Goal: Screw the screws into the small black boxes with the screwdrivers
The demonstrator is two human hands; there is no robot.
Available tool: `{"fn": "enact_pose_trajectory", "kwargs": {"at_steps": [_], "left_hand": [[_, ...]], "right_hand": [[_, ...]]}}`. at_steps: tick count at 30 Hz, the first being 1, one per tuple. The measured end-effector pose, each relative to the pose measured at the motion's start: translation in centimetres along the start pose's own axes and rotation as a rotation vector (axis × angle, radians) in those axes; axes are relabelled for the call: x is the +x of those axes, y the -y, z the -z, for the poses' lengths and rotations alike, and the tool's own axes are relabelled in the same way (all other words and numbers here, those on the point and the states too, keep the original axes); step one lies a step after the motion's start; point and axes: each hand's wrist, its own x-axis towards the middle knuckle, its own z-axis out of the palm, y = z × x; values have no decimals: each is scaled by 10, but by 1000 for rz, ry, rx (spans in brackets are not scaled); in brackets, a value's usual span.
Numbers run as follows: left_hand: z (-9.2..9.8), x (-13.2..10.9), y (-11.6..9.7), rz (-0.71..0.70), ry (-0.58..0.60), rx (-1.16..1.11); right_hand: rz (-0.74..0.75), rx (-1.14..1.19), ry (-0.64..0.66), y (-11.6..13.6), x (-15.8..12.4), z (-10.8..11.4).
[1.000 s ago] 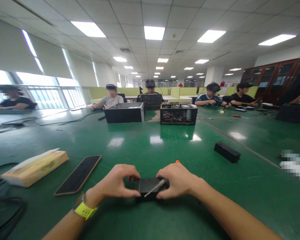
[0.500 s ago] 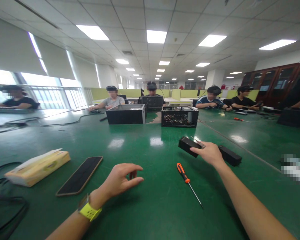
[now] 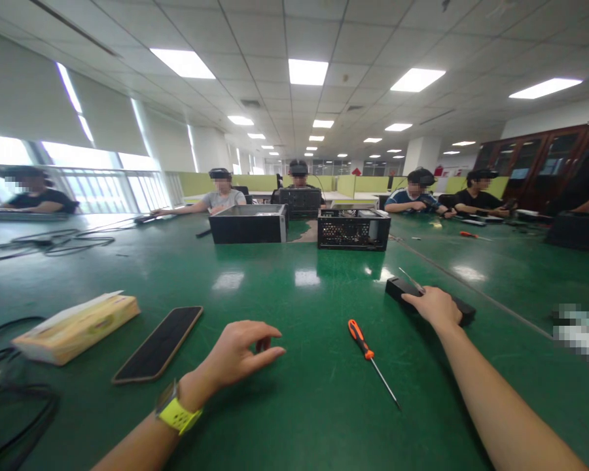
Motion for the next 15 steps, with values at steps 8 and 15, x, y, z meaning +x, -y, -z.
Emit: {"fn": "enact_pose_trajectory", "kwargs": {"at_steps": [8,15], "left_hand": [[-1,-1,1,-1,2,-3],[0,-1,1,-2,15,-5]], "right_hand": [[40,21,18,-14,12,-2],[-59,106,-45,-11,8,19]]}}
